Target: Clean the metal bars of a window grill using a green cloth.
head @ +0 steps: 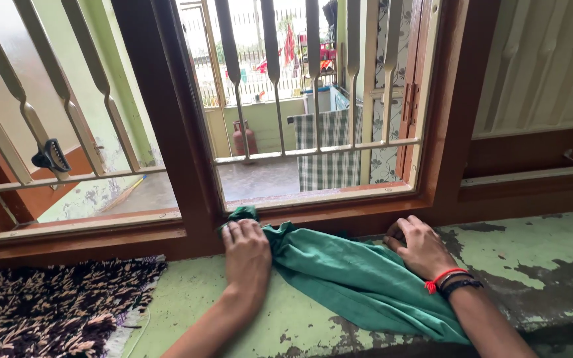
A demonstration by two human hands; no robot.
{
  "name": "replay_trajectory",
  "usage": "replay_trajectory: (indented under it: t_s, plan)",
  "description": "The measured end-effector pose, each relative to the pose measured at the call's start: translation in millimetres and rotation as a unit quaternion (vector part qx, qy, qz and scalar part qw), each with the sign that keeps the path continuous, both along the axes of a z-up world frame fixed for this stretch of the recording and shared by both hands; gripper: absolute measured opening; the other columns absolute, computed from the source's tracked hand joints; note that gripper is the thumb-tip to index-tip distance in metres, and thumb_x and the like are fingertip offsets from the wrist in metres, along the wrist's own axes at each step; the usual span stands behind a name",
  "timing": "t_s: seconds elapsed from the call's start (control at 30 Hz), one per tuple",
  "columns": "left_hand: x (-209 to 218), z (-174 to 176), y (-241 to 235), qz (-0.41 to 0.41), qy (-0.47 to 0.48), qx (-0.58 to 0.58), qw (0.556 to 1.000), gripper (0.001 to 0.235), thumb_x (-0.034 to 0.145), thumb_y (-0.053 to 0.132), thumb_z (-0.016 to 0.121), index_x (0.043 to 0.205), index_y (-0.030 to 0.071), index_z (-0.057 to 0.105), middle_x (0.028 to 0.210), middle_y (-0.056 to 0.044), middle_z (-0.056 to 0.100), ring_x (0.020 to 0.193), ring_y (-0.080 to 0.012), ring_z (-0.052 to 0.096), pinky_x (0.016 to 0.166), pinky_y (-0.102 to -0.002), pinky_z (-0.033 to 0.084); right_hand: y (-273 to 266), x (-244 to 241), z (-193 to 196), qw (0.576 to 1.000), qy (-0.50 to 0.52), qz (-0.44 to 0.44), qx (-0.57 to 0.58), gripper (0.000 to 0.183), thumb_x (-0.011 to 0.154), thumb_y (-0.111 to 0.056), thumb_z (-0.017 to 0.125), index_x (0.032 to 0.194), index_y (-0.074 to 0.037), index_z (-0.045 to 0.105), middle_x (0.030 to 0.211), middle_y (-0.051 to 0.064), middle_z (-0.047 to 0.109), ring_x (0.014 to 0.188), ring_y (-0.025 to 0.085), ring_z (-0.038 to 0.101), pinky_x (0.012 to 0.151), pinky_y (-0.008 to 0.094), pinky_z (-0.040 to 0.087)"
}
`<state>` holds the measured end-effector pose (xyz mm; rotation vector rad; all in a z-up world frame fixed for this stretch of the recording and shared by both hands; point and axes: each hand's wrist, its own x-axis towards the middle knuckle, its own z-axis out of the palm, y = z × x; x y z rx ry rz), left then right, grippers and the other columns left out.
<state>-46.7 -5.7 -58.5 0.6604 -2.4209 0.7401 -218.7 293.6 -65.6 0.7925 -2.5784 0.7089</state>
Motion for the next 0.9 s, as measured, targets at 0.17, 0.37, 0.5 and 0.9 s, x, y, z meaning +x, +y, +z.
replay_trajectory:
  t_s: [0.17, 0.37, 0.5, 0.9]
  plan:
    - [-27.9, -11.4, 12.3, -0.075, 0.057, -0.028, 0.995, 0.043, 0.095, 0.013, 0.052, 0.130, -0.012, 0.056, 0.131, -0.027, 0.061, 0.124, -0.0369, 0.060, 0.108, -0.044, 0.045, 1.0, 1.7, 0.9, 1.000, 0.000, 0.007, -0.002, 0.027, 0.086, -0.033, 0.072, 0.100, -0.010, 0.073, 0.107, 0.010, 0.067, 0.103, 0.030, 0.068, 0.095, 0.044, 0.055]
    - [-59.1, -2.4, 53.1, -0.173, 0.027, 0.002, 0.984, 0.042, 0.097, 0.012, 0.055, 0.131, -0.012, 0.058, 0.130, -0.029, 0.064, 0.121, -0.0381, 0.063, 0.107, -0.046, 0.047, -2.2, 7.5, 4.4, 1.000, -0.021, -0.013, -0.001, 0.026, 0.087, -0.033, 0.072, 0.101, -0.012, 0.074, 0.107, 0.009, 0.068, 0.103, 0.029, 0.069, 0.094, 0.044, 0.055]
    - [-104.6, -12.5, 93.6, -0.276, 0.044, -0.007, 0.960, 0.042, 0.097, 0.014, 0.055, 0.132, -0.009, 0.059, 0.132, -0.026, 0.064, 0.124, -0.0376, 0.062, 0.111, -0.046, 0.045, -0.4, 1.3, -0.2, 1.000, -0.004, -0.009, -0.006, 0.026, 0.086, -0.033, 0.072, 0.100, -0.011, 0.073, 0.107, 0.010, 0.068, 0.103, 0.030, 0.069, 0.094, 0.044, 0.056]
    - [-69.6, 11.0, 92.7, -0.360, 0.059, -0.011, 0.931, 0.049, 0.086, 0.019, 0.065, 0.128, -0.004, 0.059, 0.128, -0.021, 0.066, 0.124, -0.0306, 0.063, 0.109, -0.040, 0.045, 3.5, 3.4, 1.0, 1.000, 0.006, 0.012, -0.019, 0.034, 0.084, -0.039, 0.073, 0.101, -0.011, 0.073, 0.105, 0.013, 0.066, 0.103, 0.034, 0.067, 0.092, 0.047, 0.054]
